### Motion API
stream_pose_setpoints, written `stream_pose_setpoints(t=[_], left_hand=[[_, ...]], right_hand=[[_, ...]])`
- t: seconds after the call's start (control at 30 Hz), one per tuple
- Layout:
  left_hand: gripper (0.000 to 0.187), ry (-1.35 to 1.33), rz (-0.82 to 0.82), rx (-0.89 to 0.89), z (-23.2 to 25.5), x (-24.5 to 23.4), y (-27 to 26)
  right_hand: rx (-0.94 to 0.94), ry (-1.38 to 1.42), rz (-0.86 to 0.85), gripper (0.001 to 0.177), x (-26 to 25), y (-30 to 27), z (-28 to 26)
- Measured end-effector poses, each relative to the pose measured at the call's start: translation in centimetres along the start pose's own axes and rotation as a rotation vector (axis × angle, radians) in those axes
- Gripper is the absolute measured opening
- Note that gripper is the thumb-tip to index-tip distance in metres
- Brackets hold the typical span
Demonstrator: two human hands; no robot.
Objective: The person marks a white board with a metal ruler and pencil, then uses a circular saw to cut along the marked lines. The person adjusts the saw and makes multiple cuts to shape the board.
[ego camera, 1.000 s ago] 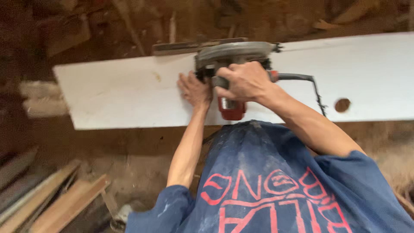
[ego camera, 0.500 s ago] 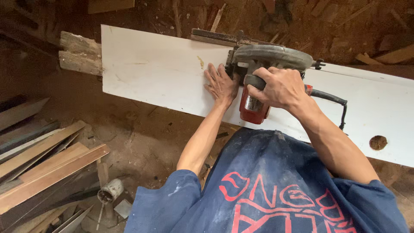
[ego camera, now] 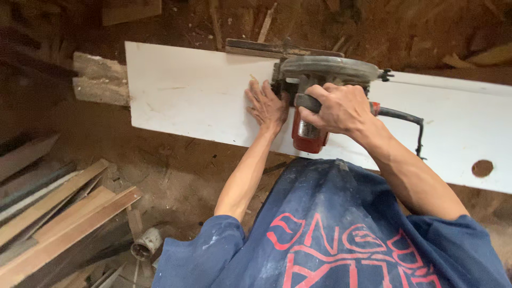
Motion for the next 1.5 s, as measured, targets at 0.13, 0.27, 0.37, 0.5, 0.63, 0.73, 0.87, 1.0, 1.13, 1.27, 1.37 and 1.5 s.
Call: stream_pose_setpoints(t=[0.13,0.27,0.37,0.5,0.63,0.73,0.87,1.0,1.13,1.27,1.37,1.5], left_hand=[[0.078,0.019,0.000,-0.012,-1.7,0.2,0.9],[0.082,0.082,0.032,0.013,-3.0,-0.3,1.7],[0.082,0.083,0.023,-0.008,-3.9,-0.5,1.7],[0.080,0.055,-0.011,-0.032,-4.7,-1.0,2.5],[0.081,0.076,-0.012,-0.036,-5.5,-1.5,3.0],[0.081,0.084,-0.005,-0.028,-5.9,-2.0,3.3],[0.080,0.120,0.014,-0.016,-6.5,-2.8,3.5],[0.081,0.093,0.033,0.012,-6.7,-4.1,4.0],[0.083,0.065,0.005,-0.029,-7.4,-5.3,4.6],[0.079,0.041,0.022,-0.025,-8.6,-6.8,5.3],[0.081,0.033,-0.001,-0.032,-10.0,-7.4,6.1],[0.081,0.048,-0.012,-0.013,-11.6,-8.2,6.9]], right_hand=[[-0.020,0.004,-0.015,0.045,0.8,0.8,-0.7],[-0.048,0.052,0.036,0.043,1.0,1.4,-1.4],[-0.058,0.074,0.037,0.042,1.3,1.7,-2.0],[-0.040,0.103,-0.055,0.043,2.2,2.8,-2.5],[-0.062,0.095,0.021,0.041,2.0,3.3,-3.4],[-0.065,0.101,0.052,0.040,2.0,3.6,-4.0],[-0.071,0.097,0.063,0.042,2.2,4.3,-4.8],[-0.049,0.061,0.032,0.041,2.4,5.0,-5.8],[-0.039,0.042,0.041,0.043,2.4,6.2,-7.2],[-0.026,0.043,0.033,0.040,2.8,7.5,-8.8],[-0.022,0.032,0.024,0.041,3.3,8.5,-10.1],[-0.011,0.044,0.017,0.040,3.7,9.7,-11.5]])
Point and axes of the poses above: each hand's wrist, its own y-axis towards the middle knuckle, its own x-axis out of the palm, z = x × y, the point moved 8 cm from there along y, towards the middle knuckle, and after that the axes turned 4 degrees about -z, right-handed, at the moved point
